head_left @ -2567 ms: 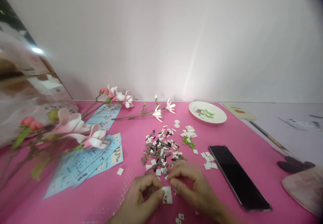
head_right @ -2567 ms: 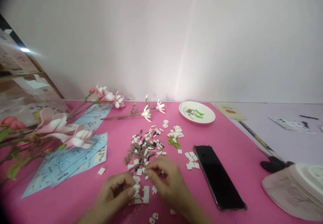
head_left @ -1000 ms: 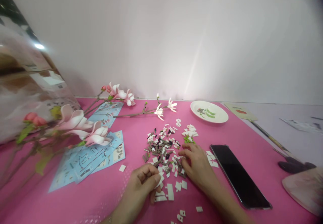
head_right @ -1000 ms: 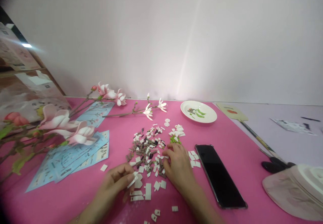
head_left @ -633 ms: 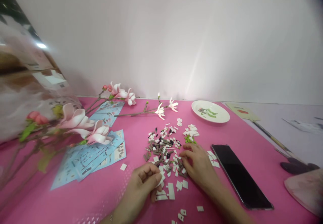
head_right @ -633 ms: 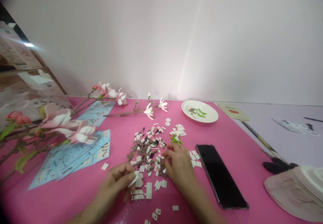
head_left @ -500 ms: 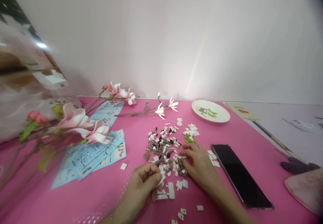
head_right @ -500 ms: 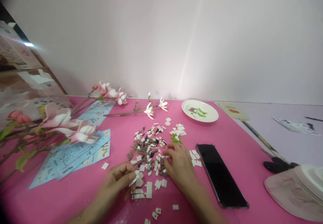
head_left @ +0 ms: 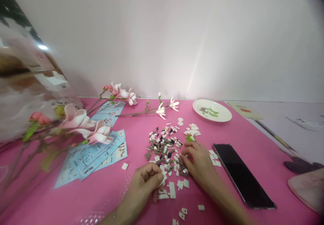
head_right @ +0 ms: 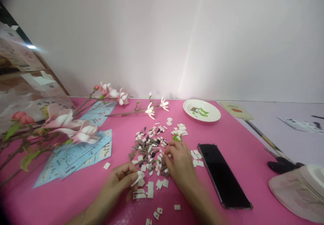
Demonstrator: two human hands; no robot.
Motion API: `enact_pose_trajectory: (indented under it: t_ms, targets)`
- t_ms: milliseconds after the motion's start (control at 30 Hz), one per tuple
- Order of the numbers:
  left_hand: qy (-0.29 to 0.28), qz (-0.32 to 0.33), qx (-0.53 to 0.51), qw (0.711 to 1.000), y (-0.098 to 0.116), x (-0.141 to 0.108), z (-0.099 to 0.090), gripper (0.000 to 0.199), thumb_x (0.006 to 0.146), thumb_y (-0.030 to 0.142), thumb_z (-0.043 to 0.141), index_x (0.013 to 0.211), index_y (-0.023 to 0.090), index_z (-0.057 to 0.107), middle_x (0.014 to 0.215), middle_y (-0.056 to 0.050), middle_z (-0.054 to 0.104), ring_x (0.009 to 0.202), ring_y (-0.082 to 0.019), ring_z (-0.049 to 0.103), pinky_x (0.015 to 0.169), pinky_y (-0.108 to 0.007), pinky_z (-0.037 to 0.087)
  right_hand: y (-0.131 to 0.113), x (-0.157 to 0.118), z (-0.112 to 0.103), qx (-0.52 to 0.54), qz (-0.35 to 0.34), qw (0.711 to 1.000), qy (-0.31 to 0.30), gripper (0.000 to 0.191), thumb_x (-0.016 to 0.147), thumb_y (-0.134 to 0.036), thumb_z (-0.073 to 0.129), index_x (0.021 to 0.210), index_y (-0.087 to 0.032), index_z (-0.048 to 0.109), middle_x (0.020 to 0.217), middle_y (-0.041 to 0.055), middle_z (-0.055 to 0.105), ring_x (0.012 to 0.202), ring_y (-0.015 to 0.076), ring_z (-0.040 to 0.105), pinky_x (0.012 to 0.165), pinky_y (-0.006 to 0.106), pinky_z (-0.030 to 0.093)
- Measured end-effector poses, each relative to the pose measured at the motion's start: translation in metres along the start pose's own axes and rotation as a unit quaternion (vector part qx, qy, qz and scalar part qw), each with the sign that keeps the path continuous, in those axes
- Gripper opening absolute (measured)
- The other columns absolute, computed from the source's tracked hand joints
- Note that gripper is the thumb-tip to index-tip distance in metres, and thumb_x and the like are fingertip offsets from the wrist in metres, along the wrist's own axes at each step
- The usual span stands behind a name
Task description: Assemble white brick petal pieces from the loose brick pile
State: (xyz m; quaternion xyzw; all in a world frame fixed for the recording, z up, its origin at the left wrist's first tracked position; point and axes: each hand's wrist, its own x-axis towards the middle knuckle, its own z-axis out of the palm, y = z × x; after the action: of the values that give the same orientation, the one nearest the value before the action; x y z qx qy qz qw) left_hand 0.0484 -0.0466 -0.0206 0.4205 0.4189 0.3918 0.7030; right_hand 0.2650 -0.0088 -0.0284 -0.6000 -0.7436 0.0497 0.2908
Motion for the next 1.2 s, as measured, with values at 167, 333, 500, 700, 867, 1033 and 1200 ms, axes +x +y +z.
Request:
enact_pose_trajectory:
  t_ms: [167, 333, 500, 700, 867, 1033, 1200]
  targets:
    - [0.005, -0.003, -0.005, 1.0, -0.006, 0.002, -0.001, 0.032, 0.079, 0.043, 0.066, 0.071, 0.014, 0.055, 0.052, 0.002, 0.056, 0.034, -0.005, 0.041, 0.037, -0.017, 0.028, -0.025, -0.004, -0.019, 0.193, 0.023, 0.981, -0.02, 0.013, 0.084, -0.026, 0.055, 0.074, -0.021, 0.06, 0.087, 0.0055, 0.065, 0.082, 0.0198, 0.061, 0.069, 0.03, 0.048]
    - [-0.008, 0.014, -0.015, 1.0, -0.007, 0.004, 0.0, 0.031, 0.077, 0.044, 0.068, 0.075, 0.014, 0.058, 0.056, 0.001, 0.059, 0.037, -0.006, 0.044, 0.04, -0.018, 0.032, -0.05, -0.01, -0.033, 0.403, 0.072, 0.897, -0.166, 0.012, 0.08, -0.028, 0.063, 0.073, -0.019, 0.063, 0.07, 0.0017, 0.063, 0.065, 0.014, 0.059, 0.058, 0.023, 0.046]
    - [-0.029, 0.002, -0.005, 1.0, -0.002, 0.001, 0.004, 0.034, 0.072, 0.044, 0.073, 0.076, 0.013, 0.061, 0.058, -0.001, 0.06, 0.039, -0.006, 0.044, 0.042, -0.019, 0.034, -0.055, -0.01, -0.037, 0.381, 0.035, 0.907, -0.177, 0.008, 0.077, -0.023, 0.065, 0.07, -0.019, 0.066, 0.073, 0.0019, 0.067, 0.07, 0.0144, 0.062, 0.066, 0.024, 0.048]
    - [-0.059, -0.001, 0.003, 0.998, -0.004, -0.001, 0.006, 0.03, 0.071, 0.039, 0.076, 0.076, 0.014, 0.06, 0.06, -0.001, 0.061, 0.047, -0.007, 0.046, 0.049, -0.02, 0.035, -0.052, -0.014, -0.034, 0.33, 0.043, 0.927, -0.173, 0.007, 0.076, -0.018, 0.063, 0.07, -0.02, 0.064, 0.069, 0.0002, 0.065, 0.066, 0.0138, 0.061, 0.062, 0.023, 0.046]
    - [-0.048, -0.002, 0.028, 0.998, -0.004, 0.0, 0.006, 0.031, 0.07, 0.04, 0.076, 0.074, 0.013, 0.061, 0.059, 0.0, 0.059, 0.049, -0.006, 0.042, 0.047, -0.018, 0.027, -0.053, -0.017, -0.031, 0.317, 0.037, 0.932, -0.171, 0.005, 0.075, -0.017, 0.063, 0.071, -0.019, 0.062, 0.069, -0.0006, 0.064, 0.065, 0.013, 0.06, 0.062, 0.022, 0.046]
    - [-0.041, -0.008, 0.018, 0.999, -0.002, -0.002, 0.007, 0.036, 0.07, 0.044, 0.075, 0.071, 0.012, 0.059, 0.062, -0.003, 0.062, 0.053, -0.009, 0.049, 0.051, -0.02, 0.033, -0.057, -0.015, -0.031, 0.341, 0.069, 0.918, -0.189, 0.005, 0.076, -0.021, 0.064, 0.071, -0.019, 0.061, 0.066, -0.0006, 0.062, 0.064, 0.013, 0.059, 0.061, 0.023, 0.046]
    - [-0.03, -0.007, 0.027, 0.999, 0.002, -0.004, 0.008, 0.039, 0.067, 0.049, 0.075, 0.071, 0.013, 0.059, 0.062, -0.004, 0.063, 0.055, -0.012, 0.053, 0.053, -0.021, 0.037, -0.062, -0.014, -0.033, 0.41, 0.123, 0.883, -0.191, 0.009, 0.073, -0.026, 0.065, 0.072, -0.019, 0.061, 0.069, 0.0, 0.061, 0.066, 0.0133, 0.059, 0.062, 0.022, 0.048]
